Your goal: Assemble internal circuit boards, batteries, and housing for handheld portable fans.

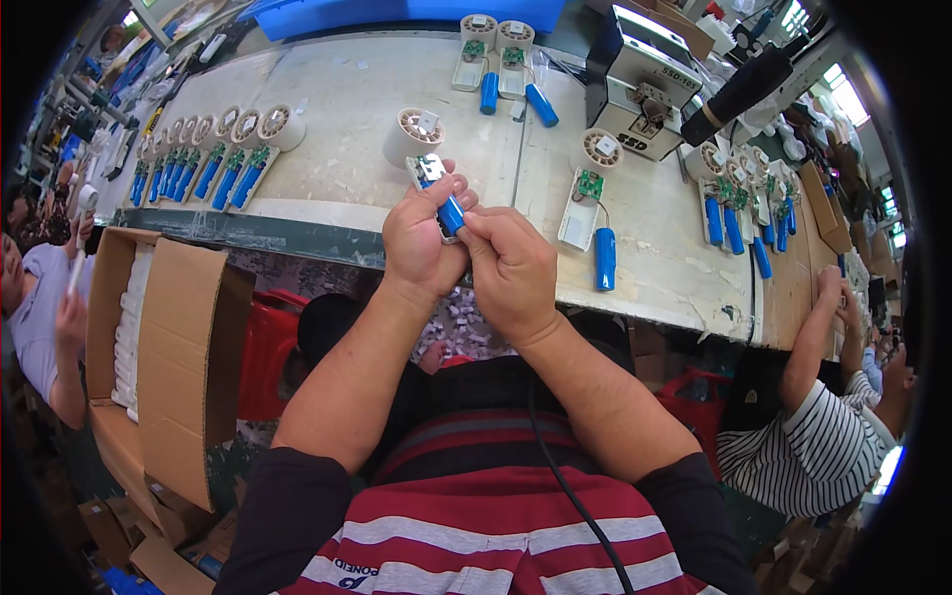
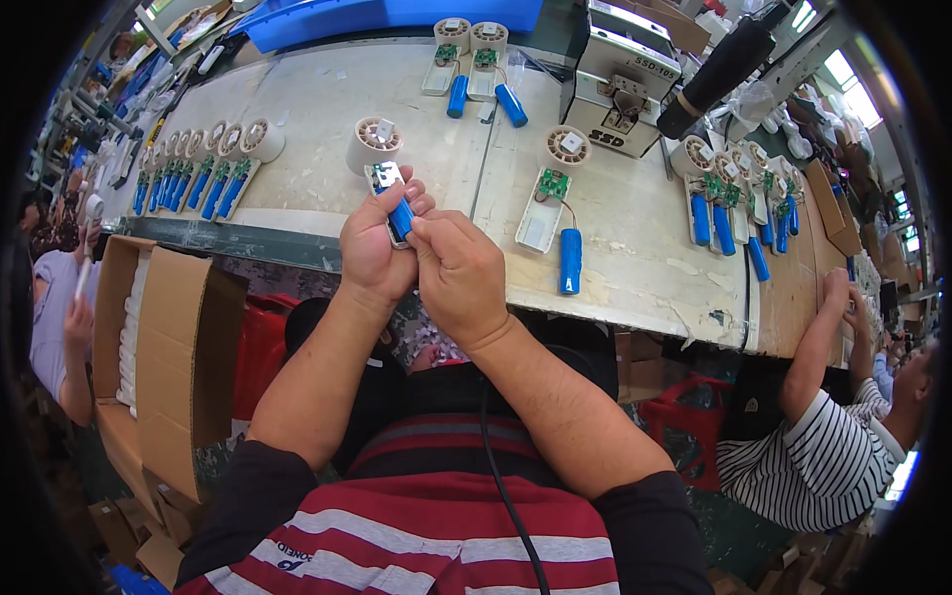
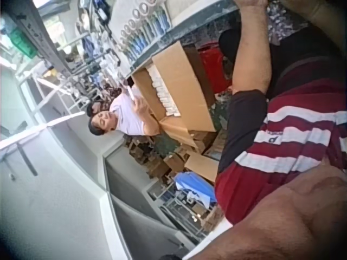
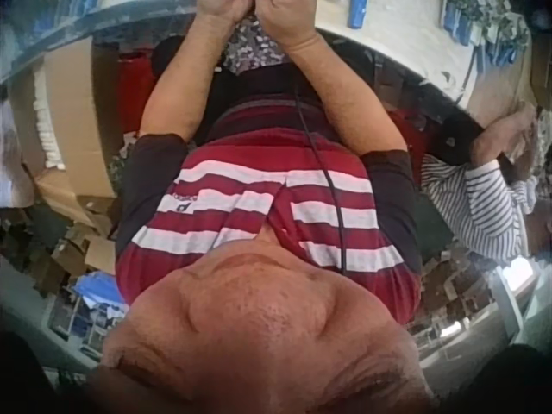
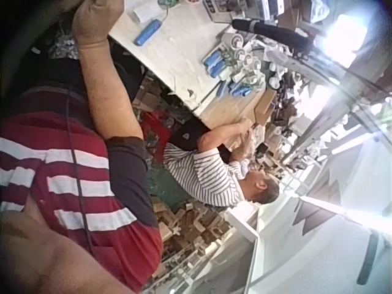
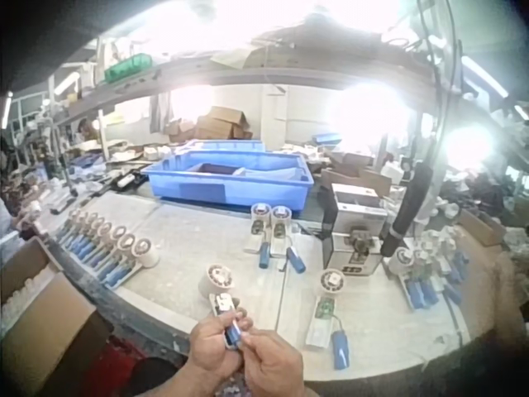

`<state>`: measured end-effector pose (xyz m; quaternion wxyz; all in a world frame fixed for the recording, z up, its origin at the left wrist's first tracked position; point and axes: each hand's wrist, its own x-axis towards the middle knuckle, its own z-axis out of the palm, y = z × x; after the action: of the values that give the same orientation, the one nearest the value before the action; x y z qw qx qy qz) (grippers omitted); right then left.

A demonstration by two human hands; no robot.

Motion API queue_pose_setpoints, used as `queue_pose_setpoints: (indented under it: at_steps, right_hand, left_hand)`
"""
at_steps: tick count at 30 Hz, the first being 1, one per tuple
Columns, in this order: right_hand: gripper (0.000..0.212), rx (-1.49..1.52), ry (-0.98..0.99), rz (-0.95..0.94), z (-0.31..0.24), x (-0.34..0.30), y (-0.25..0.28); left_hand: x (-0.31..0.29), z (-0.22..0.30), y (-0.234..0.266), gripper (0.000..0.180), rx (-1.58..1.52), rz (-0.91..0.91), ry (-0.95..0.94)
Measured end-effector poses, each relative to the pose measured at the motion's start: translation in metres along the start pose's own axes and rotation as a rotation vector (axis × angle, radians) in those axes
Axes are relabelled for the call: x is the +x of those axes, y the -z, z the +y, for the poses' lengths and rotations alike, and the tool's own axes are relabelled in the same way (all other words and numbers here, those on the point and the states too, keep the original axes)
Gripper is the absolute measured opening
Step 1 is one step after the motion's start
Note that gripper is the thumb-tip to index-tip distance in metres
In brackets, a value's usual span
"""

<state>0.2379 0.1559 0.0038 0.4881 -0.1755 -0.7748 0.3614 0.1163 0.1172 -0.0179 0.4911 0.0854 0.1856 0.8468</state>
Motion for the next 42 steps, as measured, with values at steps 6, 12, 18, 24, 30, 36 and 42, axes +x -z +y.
queue_pose_setpoints:
  at_steps: [6,12,18,24,30,36,42]
  right_hand:
    - [0.008,-0.043,0.036,-0.013,0.001,-0.001,0.000]
    - [0.018,0.021,0.048,-0.073,0.000,-0.006,0.005]
    - [0.024,-0.064,0.099,-0.169,-0.005,0.000,0.008]
    - [0.038,-0.128,0.036,-0.272,-0.022,0.014,0.044]
    - [0.038,-0.045,-0.260,-0.371,-0.009,0.006,0.067]
    - [0.032,-0.090,-0.077,-0.364,-0.005,-0.001,0.065]
    - [0.028,-0.098,-0.062,-0.324,-0.015,-0.004,0.070]
  left_hand:
    - [0.000,-0.003,-0.004,0.026,0.005,0.043,-0.035]
    - [0.002,-0.003,-0.001,0.027,-0.062,0.023,-0.016]
    - [0.003,0.009,0.007,0.032,-0.068,-0.024,-0.006]
    - [0.003,0.053,0.000,0.043,0.417,-0.073,0.013]
    - [-0.001,0.134,0.012,0.045,1.659,0.085,-0.241]
    - [-0.011,0.183,0.044,0.044,2.165,0.127,-0.625]
    - [-0.005,0.201,0.061,0.034,2.516,0.208,-0.773]
